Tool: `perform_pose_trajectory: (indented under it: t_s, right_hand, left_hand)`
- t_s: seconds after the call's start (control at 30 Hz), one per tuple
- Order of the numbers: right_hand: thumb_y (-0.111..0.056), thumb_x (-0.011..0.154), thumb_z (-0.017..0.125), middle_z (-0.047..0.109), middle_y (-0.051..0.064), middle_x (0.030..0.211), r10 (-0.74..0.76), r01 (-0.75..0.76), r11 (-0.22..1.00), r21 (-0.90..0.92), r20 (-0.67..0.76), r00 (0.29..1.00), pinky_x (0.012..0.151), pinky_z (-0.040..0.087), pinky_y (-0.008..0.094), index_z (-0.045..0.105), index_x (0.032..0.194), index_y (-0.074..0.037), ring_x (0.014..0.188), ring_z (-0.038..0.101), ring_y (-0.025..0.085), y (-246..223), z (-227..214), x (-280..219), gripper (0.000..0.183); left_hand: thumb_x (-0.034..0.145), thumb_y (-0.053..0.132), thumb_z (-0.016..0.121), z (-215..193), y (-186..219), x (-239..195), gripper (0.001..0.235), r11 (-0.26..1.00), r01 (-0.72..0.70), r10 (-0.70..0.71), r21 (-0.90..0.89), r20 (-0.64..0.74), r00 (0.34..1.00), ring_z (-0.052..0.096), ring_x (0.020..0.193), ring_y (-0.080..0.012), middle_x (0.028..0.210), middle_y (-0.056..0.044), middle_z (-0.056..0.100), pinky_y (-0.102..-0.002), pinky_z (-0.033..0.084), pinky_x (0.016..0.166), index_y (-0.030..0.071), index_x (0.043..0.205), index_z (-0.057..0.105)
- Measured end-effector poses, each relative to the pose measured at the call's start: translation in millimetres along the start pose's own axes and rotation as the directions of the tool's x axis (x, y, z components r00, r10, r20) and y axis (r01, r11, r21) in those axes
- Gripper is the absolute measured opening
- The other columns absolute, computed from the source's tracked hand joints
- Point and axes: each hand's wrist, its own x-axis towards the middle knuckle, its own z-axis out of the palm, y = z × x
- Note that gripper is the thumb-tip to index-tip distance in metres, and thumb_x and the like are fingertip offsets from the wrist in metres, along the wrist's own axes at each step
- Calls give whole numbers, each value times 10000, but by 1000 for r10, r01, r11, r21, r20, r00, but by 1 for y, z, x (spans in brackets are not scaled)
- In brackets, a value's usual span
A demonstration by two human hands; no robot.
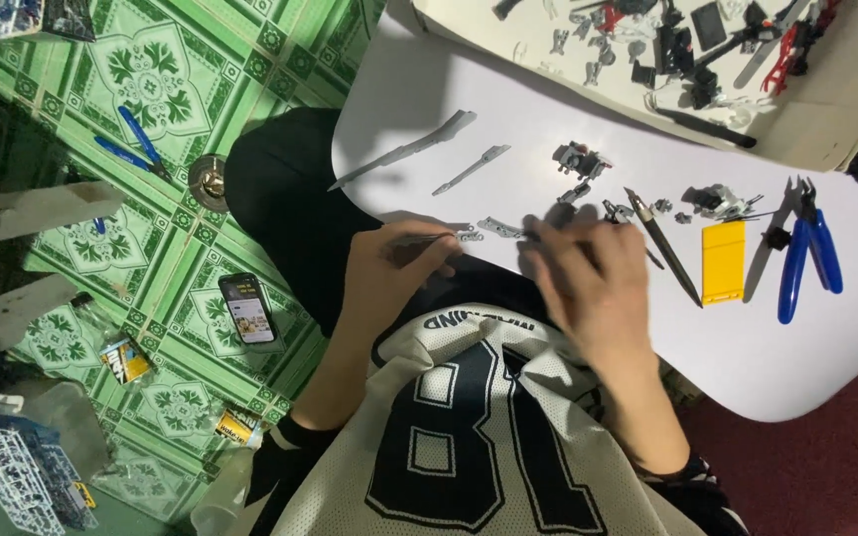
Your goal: The person assembles small plastic model kit parts by hand, picking up pieces from a white tray and table, fitting them together, and placing assembled sub-assemblies back on the table. They handle multiple small components and occasionally adjust their grip to align parts.
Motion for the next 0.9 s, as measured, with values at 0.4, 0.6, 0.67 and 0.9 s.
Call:
perform_pose_trajectory:
  t_s: [0.4, 0.6, 0.67, 0.9]
  right_hand:
    - [-120, 858, 722, 565, 91, 863, -103, 102, 992, -71, -1, 995, 697, 423, 370, 712, 890, -88, 785, 520, 279, -15, 3, 19, 46]
    - [-83, 854, 700, 622, 54, 822, -82, 80, 991, 111, 14, 997, 732, 420, 344, 711, 878, -91, 762, 529, 244, -21, -11, 17, 27]
    - [-33, 844, 697, 642, 66, 831, -94, 94, 977, 193, -11, 996, 739, 433, 349, 713, 890, -76, 759, 545, 252, -24, -17, 19, 65]
    - [-3, 816, 713, 671, 64, 820, -48, 34, 938, 345, 32, 998, 745, 487, 348, 729, 885, -76, 748, 566, 237, -22, -22, 15, 101]
  left_hand:
    - [863, 97, 707, -2, 3, -2, 74, 998, 9, -7, -62, 27, 1000, 723, 722, -208, 806, -144, 737, -259, 575, 530, 37, 905, 714]
    - [839, 85, 723, -2, 8, -8, 59, 987, 49, -42, -154, 53, 998, 718, 710, -200, 787, -152, 730, -234, 562, 506, 33, 853, 698]
    - [861, 72, 684, 0, 11, -9, 81, 946, 86, -56, -313, 104, 993, 717, 814, -210, 879, -181, 726, -251, 604, 627, -6, 872, 662]
    - [864, 54, 675, 4, 8, -16, 107, 919, 107, -59, -380, 135, 989, 712, 824, -270, 849, -227, 710, -330, 621, 654, -43, 850, 634]
